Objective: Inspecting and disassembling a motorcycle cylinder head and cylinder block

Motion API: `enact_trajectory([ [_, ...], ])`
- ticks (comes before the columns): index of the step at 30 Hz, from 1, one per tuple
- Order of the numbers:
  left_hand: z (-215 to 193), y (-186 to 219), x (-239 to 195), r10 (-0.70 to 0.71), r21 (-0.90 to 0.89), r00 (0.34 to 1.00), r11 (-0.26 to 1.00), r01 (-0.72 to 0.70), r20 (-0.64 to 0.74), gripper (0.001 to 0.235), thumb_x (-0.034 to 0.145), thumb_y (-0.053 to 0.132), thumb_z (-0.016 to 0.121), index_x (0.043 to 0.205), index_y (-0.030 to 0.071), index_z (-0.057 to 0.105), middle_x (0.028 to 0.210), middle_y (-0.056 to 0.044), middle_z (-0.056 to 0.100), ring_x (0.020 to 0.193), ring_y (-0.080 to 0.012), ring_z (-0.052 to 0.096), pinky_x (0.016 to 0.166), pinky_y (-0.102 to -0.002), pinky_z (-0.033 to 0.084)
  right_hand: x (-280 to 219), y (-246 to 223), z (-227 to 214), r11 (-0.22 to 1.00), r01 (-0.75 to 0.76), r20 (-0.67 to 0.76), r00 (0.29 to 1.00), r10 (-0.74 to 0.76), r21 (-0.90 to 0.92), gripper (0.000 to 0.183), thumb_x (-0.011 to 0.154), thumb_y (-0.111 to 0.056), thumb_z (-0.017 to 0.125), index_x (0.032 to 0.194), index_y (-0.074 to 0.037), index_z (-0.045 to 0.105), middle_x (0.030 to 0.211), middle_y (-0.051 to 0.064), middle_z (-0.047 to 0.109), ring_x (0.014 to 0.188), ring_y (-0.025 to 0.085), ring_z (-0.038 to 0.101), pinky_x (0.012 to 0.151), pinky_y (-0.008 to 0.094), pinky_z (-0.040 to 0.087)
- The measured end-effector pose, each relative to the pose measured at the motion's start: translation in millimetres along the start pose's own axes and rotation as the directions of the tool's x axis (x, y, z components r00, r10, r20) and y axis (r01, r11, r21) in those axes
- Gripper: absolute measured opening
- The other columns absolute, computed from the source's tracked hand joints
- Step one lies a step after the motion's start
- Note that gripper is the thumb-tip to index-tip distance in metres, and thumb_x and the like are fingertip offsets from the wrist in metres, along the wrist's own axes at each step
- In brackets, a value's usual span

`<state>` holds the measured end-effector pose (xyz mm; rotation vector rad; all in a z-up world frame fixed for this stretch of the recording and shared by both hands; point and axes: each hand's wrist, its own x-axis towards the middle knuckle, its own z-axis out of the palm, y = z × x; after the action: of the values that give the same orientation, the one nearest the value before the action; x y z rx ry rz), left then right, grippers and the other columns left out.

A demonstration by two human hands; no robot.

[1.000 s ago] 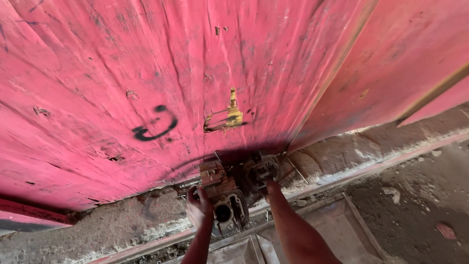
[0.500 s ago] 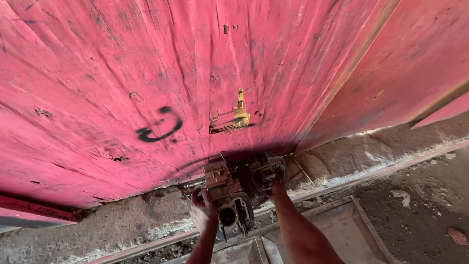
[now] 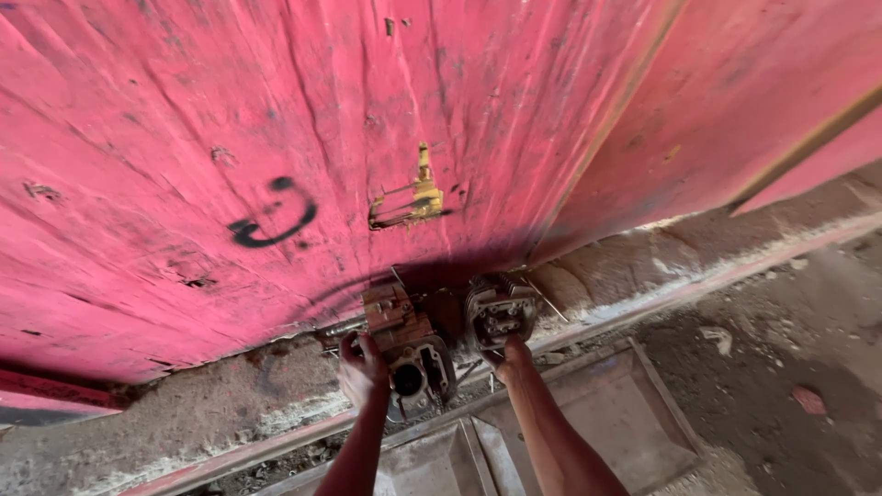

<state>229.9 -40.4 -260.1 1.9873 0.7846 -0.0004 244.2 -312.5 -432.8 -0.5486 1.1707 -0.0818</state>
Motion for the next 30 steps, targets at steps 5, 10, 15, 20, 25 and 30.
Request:
enact_trajectory([
  [5,28.8,-37.9,26.0,0.055,-0.022,0.998,0.998,-0.056,-0.037,0.052,0.095,0.055,0.048,0.128,0.02,0.067,0.107,-0.016,0.076,0.109,-0.0416,0.068,0.1,-0.054,0.049,-46.9,-19.8,-59.9,1.0,0.017,0.289,0.957,-0.015,-0.002,0.036,0.075,0.002,0.069,0.11,-0.006,0.061,0.105,0.018,0.067,0.096,0.04,0.071,0.088,0.057,0.063],
  [10,27.7,-41.4,26.5,0.001,-0.07,1.0,0.998,-0.001,-0.009,0.053,0.095,0.054,0.048,0.13,0.017,0.065,0.113,-0.02,0.074,0.113,-0.0445,0.066,0.103,-0.056,0.048,-208.6,-41.7,-108.8,0.98,0.06,0.291,0.957,-0.002,-0.19,0.035,0.078,-0.008,0.069,0.113,-0.01,0.062,0.104,0.014,0.066,0.097,0.039,0.069,0.082,0.053,0.058],
  [15,17.8,-51.9,34.7,0.048,-0.196,0.969,0.981,0.001,0.242,0.081,0.092,0.076,0.048,0.145,0.014,0.051,0.131,-0.024,0.065,0.126,-0.0444,0.058,0.108,-0.055,0.043,-285.7,-42.3,-162.2,0.905,0.094,0.157,0.987,-0.031,-0.415,0.05,0.104,-0.019,0.048,0.15,-0.003,0.036,0.149,0.024,0.044,0.135,0.049,0.046,0.115,0.059,0.034],
  [20,-33.4,-40.3,-6.4,0.07,-0.514,0.982,0.857,0.032,0.177,0.075,0.097,0.061,0.059,0.146,0.006,0.048,0.139,-0.025,0.058,0.13,-0.0426,0.055,0.109,-0.055,0.043,-302.6,-42.9,-176.8,0.884,0.188,0.22,0.97,-0.1,-0.427,0.037,0.093,-0.01,0.059,0.127,0.003,0.053,0.102,0.02,0.055,0.1,0.044,0.062,0.099,0.063,0.049],
  [25,-114.2,-6.5,-86.5,0.039,-0.691,0.985,0.717,0.089,0.167,0.061,0.097,0.042,0.067,0.142,0.005,0.051,0.135,-0.024,0.057,0.122,-0.041,0.059,0.103,-0.052,0.046,-365.4,-46.3,-131.0,0.772,0.26,0.21,0.963,-0.166,-0.58,0.039,0.095,-0.023,0.062,0.128,-0.003,0.059,0.102,0.018,0.061,0.096,0.041,0.067,0.092,0.061,0.054],
  [30,-157.5,38.9,-137.7,0.395,-0.709,0.835,0.705,-0.009,0.383,0.051,0.098,0.039,0.058,0.133,0.002,0.061,0.135,-0.027,0.06,0.117,-0.0462,0.063,0.104,-0.055,0.046,-362.3,-34.3,-100.8,0.657,0.418,0.387,0.899,-0.203,-0.627,0.051,0.082,-0.016,0.068,0.129,0.003,0.062,0.093,0.021,0.068,0.085,0.039,0.072,0.082,0.058,0.059],
])
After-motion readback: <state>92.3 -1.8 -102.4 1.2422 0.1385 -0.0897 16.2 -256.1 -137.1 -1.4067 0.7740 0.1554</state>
